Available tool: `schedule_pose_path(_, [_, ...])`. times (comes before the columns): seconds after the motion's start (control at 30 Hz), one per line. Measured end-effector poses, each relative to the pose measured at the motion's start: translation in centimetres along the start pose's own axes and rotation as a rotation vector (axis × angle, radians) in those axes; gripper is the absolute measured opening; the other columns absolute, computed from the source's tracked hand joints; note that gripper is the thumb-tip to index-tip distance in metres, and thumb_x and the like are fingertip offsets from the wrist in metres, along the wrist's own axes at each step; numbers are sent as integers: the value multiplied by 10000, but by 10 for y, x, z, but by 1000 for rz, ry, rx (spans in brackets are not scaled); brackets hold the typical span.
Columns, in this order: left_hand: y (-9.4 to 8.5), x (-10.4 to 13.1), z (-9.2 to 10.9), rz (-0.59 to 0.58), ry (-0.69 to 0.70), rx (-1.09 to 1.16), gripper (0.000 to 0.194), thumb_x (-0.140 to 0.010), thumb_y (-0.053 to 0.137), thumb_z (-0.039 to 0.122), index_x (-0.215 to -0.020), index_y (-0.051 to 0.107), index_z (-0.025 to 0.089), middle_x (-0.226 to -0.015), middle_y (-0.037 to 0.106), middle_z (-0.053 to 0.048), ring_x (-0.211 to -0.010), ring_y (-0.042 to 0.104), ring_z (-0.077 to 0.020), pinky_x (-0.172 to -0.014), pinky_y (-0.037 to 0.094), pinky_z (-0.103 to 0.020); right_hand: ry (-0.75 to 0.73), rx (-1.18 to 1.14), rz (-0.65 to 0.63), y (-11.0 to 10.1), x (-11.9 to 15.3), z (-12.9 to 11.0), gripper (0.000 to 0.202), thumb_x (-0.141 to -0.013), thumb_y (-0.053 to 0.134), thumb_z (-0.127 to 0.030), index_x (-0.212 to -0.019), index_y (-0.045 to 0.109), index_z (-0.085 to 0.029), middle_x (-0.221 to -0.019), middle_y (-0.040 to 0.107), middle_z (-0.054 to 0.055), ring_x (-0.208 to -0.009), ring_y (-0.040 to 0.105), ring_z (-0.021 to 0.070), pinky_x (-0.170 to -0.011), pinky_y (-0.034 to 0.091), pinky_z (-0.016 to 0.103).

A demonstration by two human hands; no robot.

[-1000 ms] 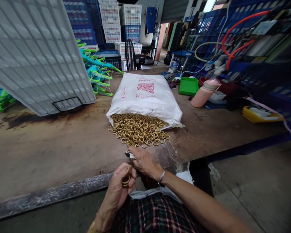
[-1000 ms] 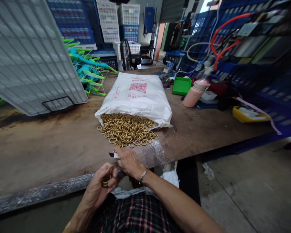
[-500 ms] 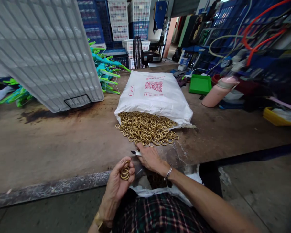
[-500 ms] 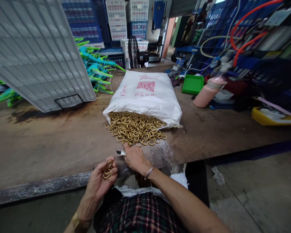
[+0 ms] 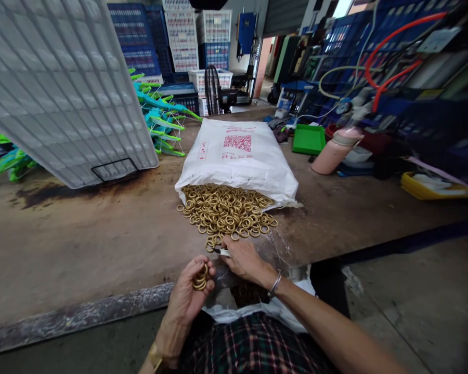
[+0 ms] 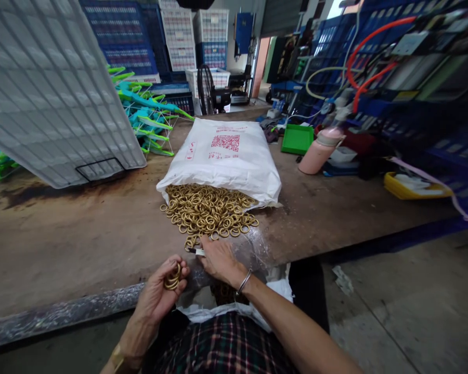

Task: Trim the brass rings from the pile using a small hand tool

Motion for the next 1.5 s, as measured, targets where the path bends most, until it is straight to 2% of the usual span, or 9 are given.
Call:
schedule_pose_path(0.23, [13,-5,-4,46,76,-182,282,-558,746,205,-759,557,148,-631,571,28,-514,530,-75,-407,384,-156,-3,-432,131,-8,5,10,28,-806,488,-191,-798,511,-178,-728,561,-4,-679,495,124,-624,326,222])
schedule_pose_path(0.43, [23,-13,-13,56,176,-512,439,-630,691,492,-889,542,171,-527,486,78,-394,404,-57,-335,305,-151,-120,-742,152,-13,14,6,159,-820,484,-314,-737,496,-179,-685,495,-26,-662,433,114,-598,325,214])
schedule_pose_path(0.53, [26,-14,-17,16,183,-672,432,-664,634,563,-802,542,163,-495,453,81,-370,357,-43,-335,278,-147,-114,-807,137,-15,17,5,191,-810,490,-342,-716,493,-177,-663,471,-31,-643,415,107,-579,317,212])
schedule_pose_path(0.7, [28,-13,-17,43,252,-760,419,-705,583,580,-745,544,165,-447,428,84,-358,328,-36,-354,265,-145,31,-1054,104,-8,18,9,186,-788,497,-351,-709,456,-188,-587,402,-67,-530,352,75,-501,304,191])
schedule_pose_path(0.8, [31,-14,-18,74,277,-769,432,-681,603,583,-748,565,158,-469,462,70,-368,353,-39,-357,273,-148,181,-1232,-5,3,20,12,227,-804,470,-406,-714,424,-203,-503,353,-99,-396,258,53,-391,226,185])
schedule_pose_path(0.9, [33,-16,-19,64,288,-783,442,-668,618,581,-750,587,147,-484,469,65,-374,367,-41,-355,277,-149,243,-1332,-111,7,22,11,257,-801,467,-445,-715,419,-207,-492,393,-99,-337,216,41,-344,165,190])
schedule_pose_path(1.0, [33,-18,-21,15,272,-780,423,-683,618,563,-758,590,147,-529,489,57,-393,396,-42,-359,287,-147,259,-1343,-125,4,22,12,259,-799,454,-440,-700,429,-202,-516,442,-81,-334,220,39,-343,158,193])
schedule_pose_path(1.23, [32,-19,-25,-60,178,-779,379,-752,559,547,-745,522,170,-502,472,68,-377,366,-40,-360,274,-145,142,-983,134,-10,19,17,109,-728,512,-267,-672,495,-175,-582,466,-53,-551,405,84,-520,317,196])
schedule_pose_path(1.5, [26,-19,-29,-131,156,-670,334,-781,564,494,-723,485,175,-539,463,70,-396,360,-35,-366,257,-145,92,-1009,110,-10,21,12,108,-753,493,-269,-700,504,-176,-614,473,-51,-579,399,88,-551,322,199])
Point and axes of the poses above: each hand's wrist, its own x-axis away from the middle knuckle, its own y-axis out of the palm, z = x × y, the point moved 4 cm from there along -x, towards the middle knuckle
